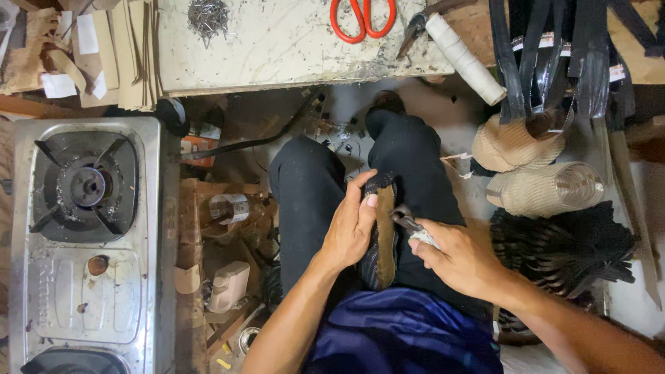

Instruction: The person sits on the floor holding a woven shoe with a cardboard sole on their lap and trims the sole edge with a hand trimming tool, rotating the shoe to work around the perimeter and pressing the sole with their fingers as they go.

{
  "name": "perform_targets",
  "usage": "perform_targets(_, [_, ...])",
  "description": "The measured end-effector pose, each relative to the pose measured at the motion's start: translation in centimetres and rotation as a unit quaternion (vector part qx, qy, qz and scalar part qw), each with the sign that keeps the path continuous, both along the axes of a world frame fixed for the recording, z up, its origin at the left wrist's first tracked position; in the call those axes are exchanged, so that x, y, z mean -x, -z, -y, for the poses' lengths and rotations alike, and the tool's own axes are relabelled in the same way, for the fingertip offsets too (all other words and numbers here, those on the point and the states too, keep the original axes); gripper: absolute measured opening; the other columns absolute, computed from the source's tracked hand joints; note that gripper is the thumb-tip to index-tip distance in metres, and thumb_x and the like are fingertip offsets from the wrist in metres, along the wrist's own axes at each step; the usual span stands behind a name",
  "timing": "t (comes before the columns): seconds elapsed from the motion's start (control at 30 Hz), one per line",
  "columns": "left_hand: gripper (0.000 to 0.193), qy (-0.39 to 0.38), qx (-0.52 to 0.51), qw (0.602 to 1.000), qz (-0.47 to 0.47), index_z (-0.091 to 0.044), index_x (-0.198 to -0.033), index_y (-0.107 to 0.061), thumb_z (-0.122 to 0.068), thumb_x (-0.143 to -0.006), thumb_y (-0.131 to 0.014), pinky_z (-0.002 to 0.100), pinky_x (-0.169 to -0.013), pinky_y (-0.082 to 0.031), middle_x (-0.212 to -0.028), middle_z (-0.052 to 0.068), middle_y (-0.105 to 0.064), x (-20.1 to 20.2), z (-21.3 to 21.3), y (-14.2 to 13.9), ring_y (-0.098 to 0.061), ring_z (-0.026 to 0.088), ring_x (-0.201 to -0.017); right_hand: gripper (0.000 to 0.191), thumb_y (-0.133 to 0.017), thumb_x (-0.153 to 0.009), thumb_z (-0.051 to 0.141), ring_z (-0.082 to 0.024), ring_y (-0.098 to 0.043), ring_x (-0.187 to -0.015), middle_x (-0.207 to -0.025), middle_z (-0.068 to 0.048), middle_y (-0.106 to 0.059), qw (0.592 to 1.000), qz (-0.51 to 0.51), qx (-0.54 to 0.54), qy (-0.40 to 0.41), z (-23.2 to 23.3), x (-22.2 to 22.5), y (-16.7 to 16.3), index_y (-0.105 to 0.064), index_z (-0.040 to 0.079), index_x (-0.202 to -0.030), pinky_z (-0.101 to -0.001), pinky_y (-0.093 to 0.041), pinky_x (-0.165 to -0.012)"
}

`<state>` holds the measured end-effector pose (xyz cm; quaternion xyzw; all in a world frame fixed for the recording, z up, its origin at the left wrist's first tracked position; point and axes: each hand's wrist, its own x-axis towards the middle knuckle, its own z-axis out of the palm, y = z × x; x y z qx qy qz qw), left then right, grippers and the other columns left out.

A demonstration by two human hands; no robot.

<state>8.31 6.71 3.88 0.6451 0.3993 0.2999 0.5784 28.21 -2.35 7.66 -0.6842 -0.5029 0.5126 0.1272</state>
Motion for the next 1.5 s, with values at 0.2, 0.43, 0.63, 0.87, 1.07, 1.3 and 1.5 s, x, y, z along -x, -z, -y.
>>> perform_targets(0.2, [0.043, 0.001, 0.023, 1.000, -0.005, -0.006, -0.147, -0.042, -0.026, -0.109, -0.041, 0.038, -0.098, -0.050, -0.115, 0.019, -0.067, -0.1, 0.0, 0.0, -0.067, 0.031, -0.108, 0.040, -0.063, -0.091, 0.028, -0.015, -0.072, -0.060, -0.074, -0.005, -0.073, 0.999, 0.022, -0.006, 0.036, 0.4, -0.2, 0.5, -0.063, 0.007, -0.125, -0.0317, -0.056, -0.058])
perform_targets(0.43, [0.041, -0.030, 0.029, 0.998, 0.039, -0.007, -0.147, -0.042, -0.026, -0.111, -0.039, 0.036, -0.099, -0.049, -0.118, 0.013, -0.067, 0.8, -0.4, 1.6, -0.065, 0.023, -0.109, 0.039, -0.065, -0.095, 0.030, -0.018, -0.065, -0.060, -0.073, -0.009, -0.071, 0.990, 0.040, 0.099, 0.090, 0.4, -0.7, 1.6, -0.066, 0.009, -0.127, -0.0357, -0.052, -0.057])
perform_targets(0.63, [0.044, -0.055, 0.135, 0.982, 0.119, -0.008, -0.149, -0.043, -0.030, -0.112, -0.038, 0.032, -0.094, -0.050, -0.115, 0.006, -0.064, 1.8, -0.6, 3.1, -0.059, 0.014, -0.103, 0.044, -0.067, -0.090, 0.027, -0.013, -0.068, -0.059, -0.074, -0.003, -0.071, 0.995, 0.016, 0.037, 0.091, 2.5, 0.2, 3.3, -0.064, 0.009, -0.130, -0.0316, -0.056, -0.059])
perform_targets(0.87, [0.050, -0.030, 0.111, 0.983, 0.143, -0.006, -0.156, -0.040, -0.032, -0.113, -0.038, 0.031, -0.103, -0.045, -0.127, 0.009, -0.062, 2.5, 1.6, 2.3, -0.056, 0.015, -0.112, 0.046, -0.066, -0.089, 0.023, -0.013, -0.065, -0.059, -0.072, -0.003, -0.067, 0.995, -0.072, -0.004, 0.068, 3.5, 0.8, 2.5, -0.061, 0.006, -0.131, -0.0301, -0.055, -0.057])
perform_targets(1.07, [0.054, -0.010, 0.097, 0.979, 0.178, -0.004, -0.159, -0.033, -0.033, -0.113, -0.036, 0.033, -0.118, -0.038, -0.147, 0.013, -0.056, 2.4, 2.6, 0.8, -0.052, 0.020, -0.137, 0.047, -0.065, -0.088, 0.022, -0.014, -0.065, -0.058, -0.071, -0.004, -0.066, 0.993, -0.085, -0.001, 0.078, 3.0, 1.4, -0.3, -0.062, 0.006, -0.132, -0.0306, -0.055, -0.056])
perform_targets(1.3, [0.058, 0.016, 0.075, 0.989, 0.125, -0.005, -0.159, -0.035, -0.039, -0.112, -0.035, 0.035, -0.119, -0.037, -0.149, 0.015, -0.056, 2.6, 3.3, -1.1, -0.051, 0.023, -0.140, 0.047, -0.064, -0.089, 0.027, -0.014, -0.069, -0.058, -0.069, -0.006, -0.069, 0.998, -0.048, -0.026, 0.036, 2.1, 1.7, -2.3, -0.062, 0.005, -0.131, -0.0311, -0.056, -0.057])
perform_targets(1.5, [0.065, 0.012, 0.080, 0.987, 0.142, -0.004, -0.159, -0.034, -0.047, -0.110, -0.037, 0.035, -0.119, -0.036, -0.149, 0.015, -0.054, 2.8, 3.7, -0.3, -0.051, 0.024, -0.140, 0.045, -0.064, -0.090, 0.028, -0.015, -0.069, -0.059, -0.071, -0.005, -0.069, 0.998, -0.047, -0.018, 0.029, 2.5, 1.7, -2.2, -0.063, 0.006, -0.129, -0.0313, -0.055, -0.057])
